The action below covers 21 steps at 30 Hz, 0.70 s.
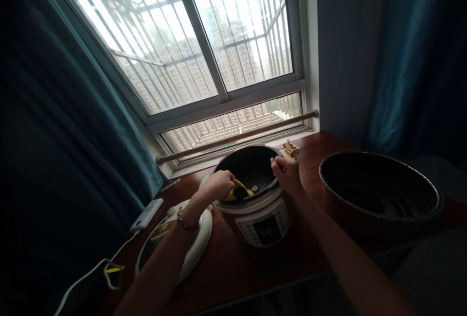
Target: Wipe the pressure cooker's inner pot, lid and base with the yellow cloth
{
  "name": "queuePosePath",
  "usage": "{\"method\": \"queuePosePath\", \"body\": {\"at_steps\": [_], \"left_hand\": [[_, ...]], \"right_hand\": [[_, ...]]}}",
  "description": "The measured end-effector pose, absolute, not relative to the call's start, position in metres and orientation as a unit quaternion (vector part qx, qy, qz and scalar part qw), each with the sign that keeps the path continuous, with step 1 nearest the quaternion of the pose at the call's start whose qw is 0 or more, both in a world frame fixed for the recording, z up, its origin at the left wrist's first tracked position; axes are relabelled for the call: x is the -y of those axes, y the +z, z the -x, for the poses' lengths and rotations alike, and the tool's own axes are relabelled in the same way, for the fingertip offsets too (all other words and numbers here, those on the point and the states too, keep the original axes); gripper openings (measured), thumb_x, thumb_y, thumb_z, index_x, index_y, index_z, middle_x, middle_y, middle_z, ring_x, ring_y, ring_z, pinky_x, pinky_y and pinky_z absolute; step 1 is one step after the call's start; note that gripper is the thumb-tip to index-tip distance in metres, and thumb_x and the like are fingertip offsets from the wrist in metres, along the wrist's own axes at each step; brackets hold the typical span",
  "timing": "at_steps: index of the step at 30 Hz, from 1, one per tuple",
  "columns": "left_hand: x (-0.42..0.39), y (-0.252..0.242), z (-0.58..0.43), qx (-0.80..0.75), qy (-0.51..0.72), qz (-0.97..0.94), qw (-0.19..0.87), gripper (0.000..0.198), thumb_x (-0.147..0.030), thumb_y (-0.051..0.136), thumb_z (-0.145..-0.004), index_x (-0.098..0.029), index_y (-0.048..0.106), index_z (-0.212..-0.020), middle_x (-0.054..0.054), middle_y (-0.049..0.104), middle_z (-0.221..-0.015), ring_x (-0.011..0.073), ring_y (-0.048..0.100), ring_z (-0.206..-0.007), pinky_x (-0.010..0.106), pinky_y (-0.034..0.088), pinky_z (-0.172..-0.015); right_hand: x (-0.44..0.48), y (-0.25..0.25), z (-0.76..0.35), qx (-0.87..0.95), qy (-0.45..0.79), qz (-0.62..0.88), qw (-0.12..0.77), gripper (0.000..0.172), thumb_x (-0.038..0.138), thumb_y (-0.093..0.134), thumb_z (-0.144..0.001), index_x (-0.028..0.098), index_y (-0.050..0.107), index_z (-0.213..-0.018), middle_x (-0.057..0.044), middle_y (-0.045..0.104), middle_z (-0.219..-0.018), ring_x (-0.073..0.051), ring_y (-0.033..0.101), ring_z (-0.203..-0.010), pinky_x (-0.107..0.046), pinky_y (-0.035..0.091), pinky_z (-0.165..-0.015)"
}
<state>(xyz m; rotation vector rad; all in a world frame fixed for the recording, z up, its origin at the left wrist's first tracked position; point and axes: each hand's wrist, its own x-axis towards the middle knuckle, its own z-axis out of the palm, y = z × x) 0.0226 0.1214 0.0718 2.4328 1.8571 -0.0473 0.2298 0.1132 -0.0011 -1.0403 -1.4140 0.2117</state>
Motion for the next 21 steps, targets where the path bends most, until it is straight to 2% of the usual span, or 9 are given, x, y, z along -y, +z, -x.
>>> {"method": "queuePosePath", "body": {"at_steps": [4,7,9,11,13,16,18,21], "left_hand": [[-0.11,0.068,-0.024,-0.516,0.048,-0.844,0.137,0.026,-0.022,0.045,-0.07,-0.02,0.067,-0.084,0.002,0.066,-0.075,0.0147,0.057,-0.068,0.021,0.04,-0.056],[-0.113,0.06,-0.015,-0.45,0.14,-0.845,0.253,0.033,-0.022,0.044,-0.072,-0.018,0.06,-0.1,0.0,0.063,-0.073,0.0115,0.053,-0.062,0.019,0.038,-0.051],[-0.117,0.056,-0.007,-0.422,0.174,-0.844,0.283,0.034,-0.022,0.046,-0.072,-0.016,0.059,-0.103,-0.001,0.061,-0.07,0.0104,0.051,-0.06,0.019,0.037,-0.05],[-0.122,0.054,0.001,-0.398,0.19,-0.852,0.281,0.028,-0.022,0.047,-0.072,-0.014,0.062,-0.095,0.0,0.061,-0.07,0.0113,0.053,-0.063,0.02,0.04,-0.054],[-0.13,0.054,0.009,-0.409,0.236,-0.845,0.252,0.025,-0.022,0.043,-0.075,-0.014,0.063,-0.089,0.003,0.064,-0.076,0.0139,0.057,-0.072,0.022,0.044,-0.063],[-0.147,0.051,0.018,-0.542,0.32,-0.767,0.129,0.032,-0.025,0.034,-0.083,-0.017,0.059,-0.101,0.006,0.065,-0.102,0.0178,0.058,-0.096,0.026,0.043,-0.081],[-0.162,0.047,0.023,-0.617,0.315,-0.717,0.072,0.034,-0.028,0.037,-0.084,-0.018,0.056,-0.11,0.008,0.061,-0.115,0.0198,0.054,-0.107,0.028,0.041,-0.087],[-0.182,0.04,0.028,-0.643,0.263,-0.713,0.096,0.031,-0.03,0.044,-0.082,-0.016,0.058,-0.106,0.01,0.063,-0.11,0.021,0.057,-0.101,0.028,0.042,-0.084]], "right_hand": [[-0.117,0.016,-0.231,0.686,0.057,0.488,0.536,0.044,0.039,0.045,-0.085,0.018,0.041,-0.046,0.004,0.038,-0.041,-0.008,0.036,-0.043,-0.023,0.026,-0.048],[-0.12,0.034,-0.222,0.74,0.087,0.503,0.437,0.043,0.047,0.044,-0.085,0.019,0.054,-0.054,0.002,0.049,-0.048,-0.009,0.042,-0.047,-0.023,0.025,-0.048],[-0.122,0.045,-0.208,0.788,0.186,0.469,0.353,0.05,0.056,0.041,-0.084,0.018,0.059,-0.056,0.0,0.056,-0.052,-0.01,0.045,-0.047,-0.023,0.026,-0.046],[-0.123,0.051,-0.189,0.818,0.319,0.412,0.244,0.058,0.064,0.039,-0.08,0.018,0.058,-0.051,0.0,0.055,-0.048,-0.009,0.044,-0.041,-0.023,0.027,-0.042],[-0.125,0.051,-0.172,0.814,0.42,0.364,0.168,0.059,0.069,0.047,-0.071,0.017,0.057,-0.045,0.001,0.051,-0.041,-0.008,0.041,-0.034,-0.022,0.026,-0.037],[-0.132,0.043,-0.155,0.8,0.479,0.326,0.155,0.05,0.064,0.062,-0.059,0.017,0.059,-0.044,0.004,0.049,-0.037,-0.007,0.04,-0.03,-0.021,0.025,-0.033],[-0.138,0.033,-0.154,0.789,0.468,0.344,0.201,0.041,0.054,0.07,-0.056,0.018,0.057,-0.044,0.006,0.046,-0.034,-0.007,0.04,-0.03,-0.02,0.027,-0.032],[-0.151,0.015,-0.163,0.759,0.404,0.4,0.318,0.034,0.033,0.078,-0.052,0.019,0.05,-0.04,0.01,0.033,-0.029,-0.006,0.036,-0.029,-0.019,0.027,-0.033]]}}
